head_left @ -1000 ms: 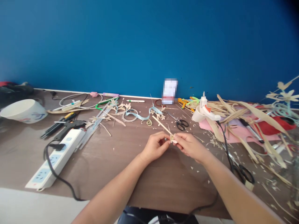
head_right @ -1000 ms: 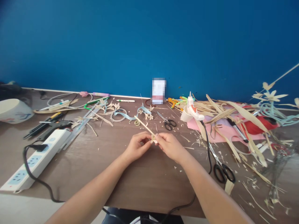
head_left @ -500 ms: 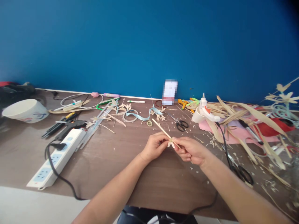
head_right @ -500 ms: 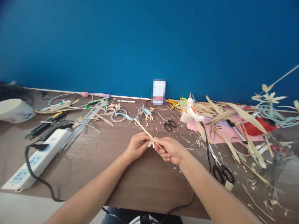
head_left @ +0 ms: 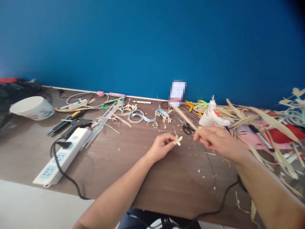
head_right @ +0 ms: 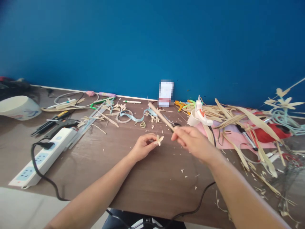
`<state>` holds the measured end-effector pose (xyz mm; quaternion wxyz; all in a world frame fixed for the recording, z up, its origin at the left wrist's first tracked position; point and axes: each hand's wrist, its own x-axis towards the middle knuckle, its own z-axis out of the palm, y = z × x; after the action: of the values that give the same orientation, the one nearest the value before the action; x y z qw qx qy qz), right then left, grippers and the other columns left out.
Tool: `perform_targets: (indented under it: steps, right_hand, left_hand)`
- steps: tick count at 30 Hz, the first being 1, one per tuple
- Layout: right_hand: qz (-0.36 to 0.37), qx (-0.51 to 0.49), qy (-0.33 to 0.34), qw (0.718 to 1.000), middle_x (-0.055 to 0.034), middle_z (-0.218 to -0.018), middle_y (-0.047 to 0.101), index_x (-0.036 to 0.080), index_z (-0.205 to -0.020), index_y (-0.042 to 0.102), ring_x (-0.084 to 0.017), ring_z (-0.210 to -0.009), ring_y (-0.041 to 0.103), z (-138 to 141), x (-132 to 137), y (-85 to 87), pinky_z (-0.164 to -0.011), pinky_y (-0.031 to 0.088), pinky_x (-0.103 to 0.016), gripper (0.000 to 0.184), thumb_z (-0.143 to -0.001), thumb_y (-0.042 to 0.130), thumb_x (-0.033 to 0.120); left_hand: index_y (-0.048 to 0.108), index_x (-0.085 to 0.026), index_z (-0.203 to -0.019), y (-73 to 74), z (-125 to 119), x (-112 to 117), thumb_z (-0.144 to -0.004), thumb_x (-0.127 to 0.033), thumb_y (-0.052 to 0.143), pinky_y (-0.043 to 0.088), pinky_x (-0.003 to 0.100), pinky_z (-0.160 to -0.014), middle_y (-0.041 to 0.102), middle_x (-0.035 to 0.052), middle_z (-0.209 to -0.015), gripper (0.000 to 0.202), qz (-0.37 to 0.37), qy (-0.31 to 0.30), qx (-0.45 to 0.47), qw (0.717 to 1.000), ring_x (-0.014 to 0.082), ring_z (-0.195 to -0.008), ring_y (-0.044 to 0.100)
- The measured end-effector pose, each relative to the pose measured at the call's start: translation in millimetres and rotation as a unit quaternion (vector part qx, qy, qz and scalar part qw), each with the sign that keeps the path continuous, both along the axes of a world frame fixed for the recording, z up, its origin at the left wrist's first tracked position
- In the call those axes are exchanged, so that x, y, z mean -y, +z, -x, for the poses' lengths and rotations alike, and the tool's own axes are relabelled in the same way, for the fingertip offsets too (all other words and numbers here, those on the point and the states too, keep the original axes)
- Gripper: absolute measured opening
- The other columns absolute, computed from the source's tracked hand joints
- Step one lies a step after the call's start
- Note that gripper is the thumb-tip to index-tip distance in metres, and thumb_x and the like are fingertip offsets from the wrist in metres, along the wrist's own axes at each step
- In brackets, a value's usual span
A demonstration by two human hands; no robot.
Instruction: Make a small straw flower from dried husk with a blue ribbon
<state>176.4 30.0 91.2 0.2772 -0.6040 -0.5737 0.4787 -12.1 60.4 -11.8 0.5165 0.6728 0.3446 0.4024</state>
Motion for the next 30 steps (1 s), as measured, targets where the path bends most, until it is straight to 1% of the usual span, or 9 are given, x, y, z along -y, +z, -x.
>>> perform_targets:
  steps: [2, 5, 8, 10, 15, 18, 21, 25, 30]
  right_hand:
    - [-0.045, 0.132, 0.048, 0.989, 0.0035, -0.049, 0.039, 0.020, -0.068, 0.055, -0.010, -0.043, 0.035, 4.6, 2.4, -6.6, -0.042, 0.025, -0.024, 0.033, -0.082, 0.036, 0.043]
    - [-0.126, 0.298, 0.081, 0.943, 0.0004, -0.054, 0.049, 0.020, -0.067, 0.054, -0.013, -0.051, 0.044, 11.9, 4.0, -17.8, -0.049, 0.026, -0.026, 0.030, -0.084, 0.034, 0.036]
    - [-0.176, 0.379, 0.096, 0.903, -0.0026, -0.061, 0.054, 0.019, -0.065, 0.051, -0.014, -0.056, 0.046, 16.1, 1.1, -22.7, -0.051, 0.025, -0.027, 0.032, -0.086, 0.033, 0.034]
    - [-0.182, 0.382, 0.116, 0.899, -0.0032, -0.063, 0.055, 0.019, -0.064, 0.051, -0.015, -0.059, 0.047, 16.8, -2.0, -24.2, -0.052, 0.024, -0.026, 0.034, -0.086, 0.031, 0.036]
    - [-0.145, 0.318, 0.164, 0.922, 0.0001, -0.055, 0.052, 0.019, -0.060, 0.051, -0.013, -0.053, 0.045, 15.0, -7.3, -29.9, -0.050, 0.023, -0.025, 0.040, -0.085, 0.033, 0.043]
    - [-0.134, 0.279, 0.175, 0.934, 0.0020, -0.051, 0.049, 0.018, -0.058, 0.053, -0.011, -0.050, 0.042, 13.9, -8.3, -33.2, -0.048, 0.022, -0.024, 0.042, -0.085, 0.032, 0.044]
    - [-0.111, 0.246, 0.173, 0.947, 0.0030, -0.049, 0.046, 0.018, -0.058, 0.055, -0.011, -0.048, 0.039, 12.7, -8.8, -36.2, -0.048, 0.023, -0.023, 0.045, -0.084, 0.033, 0.047]
    - [-0.082, 0.207, 0.172, 0.960, 0.0031, -0.048, 0.046, 0.017, -0.058, 0.057, -0.010, -0.047, 0.039, 10.4, -10.0, -42.1, -0.047, 0.025, -0.023, 0.045, -0.082, 0.036, 0.049]
    - [-0.043, 0.191, 0.173, 0.965, 0.0037, -0.043, 0.042, 0.016, -0.051, 0.053, -0.009, -0.040, 0.036, 9.2, -12.8, -50.5, -0.044, 0.025, -0.022, 0.048, -0.080, 0.037, 0.051]
  left_hand:
    - [0.060, -0.013, -0.071, 0.7, -0.2, -0.4, -0.074, -0.029, 0.056, 0.036, 0.020, -0.054, 0.057, 0.0025, -0.072, 0.016, 0.003, -0.005, -0.010, 1.000, 0.0105, -0.064, 0.049]
    - [0.061, -0.014, -0.071, 0.7, 0.2, -0.1, -0.074, -0.029, 0.056, 0.035, 0.020, -0.053, 0.057, 0.0027, -0.072, 0.017, -0.004, -0.014, -0.024, 1.000, 0.0105, -0.063, 0.049]
    - [0.063, -0.014, -0.074, -1.4, 0.7, 0.8, -0.074, -0.030, 0.056, 0.035, 0.020, -0.052, 0.058, 0.0028, -0.072, 0.017, -0.008, -0.033, -0.028, 0.999, 0.0099, -0.061, 0.048]
    - [0.063, -0.014, -0.076, -3.6, 0.7, 1.4, -0.074, -0.030, 0.056, 0.036, 0.020, -0.053, 0.059, 0.0032, -0.073, 0.018, 0.002, -0.045, -0.019, 0.999, 0.0098, -0.060, 0.048]
    - [0.064, -0.013, -0.078, -6.8, 0.5, 1.9, -0.074, -0.031, 0.056, 0.040, 0.023, -0.062, 0.062, 0.0053, -0.077, 0.020, 0.047, -0.079, 0.023, 0.995, 0.0128, -0.068, 0.053]
    - [0.064, -0.014, -0.078, -6.0, 0.0, 2.0, -0.075, -0.031, 0.056, 0.041, 0.025, -0.067, 0.060, 0.0052, -0.080, 0.018, 0.029, -0.089, 0.041, 0.995, 0.0141, -0.074, 0.053]
    - [0.063, -0.015, -0.078, -4.4, -0.4, 1.9, -0.074, -0.032, 0.057, 0.040, 0.024, -0.063, 0.057, 0.0040, -0.076, 0.019, 0.018, -0.084, 0.049, 0.995, 0.0134, -0.072, 0.051]
    - [0.063, -0.013, -0.077, -2.2, -0.3, 1.3, -0.074, -0.032, 0.057, 0.039, 0.021, -0.056, 0.055, 0.0045, -0.074, 0.020, 0.036, -0.098, 0.062, 0.993, 0.0121, -0.066, 0.050]
    - [0.063, -0.013, -0.075, -0.7, 0.9, 0.5, -0.075, -0.029, 0.057, 0.039, 0.023, -0.060, 0.055, 0.0047, -0.073, 0.018, 0.005, -0.104, 0.053, 0.993, 0.0119, -0.066, 0.050]
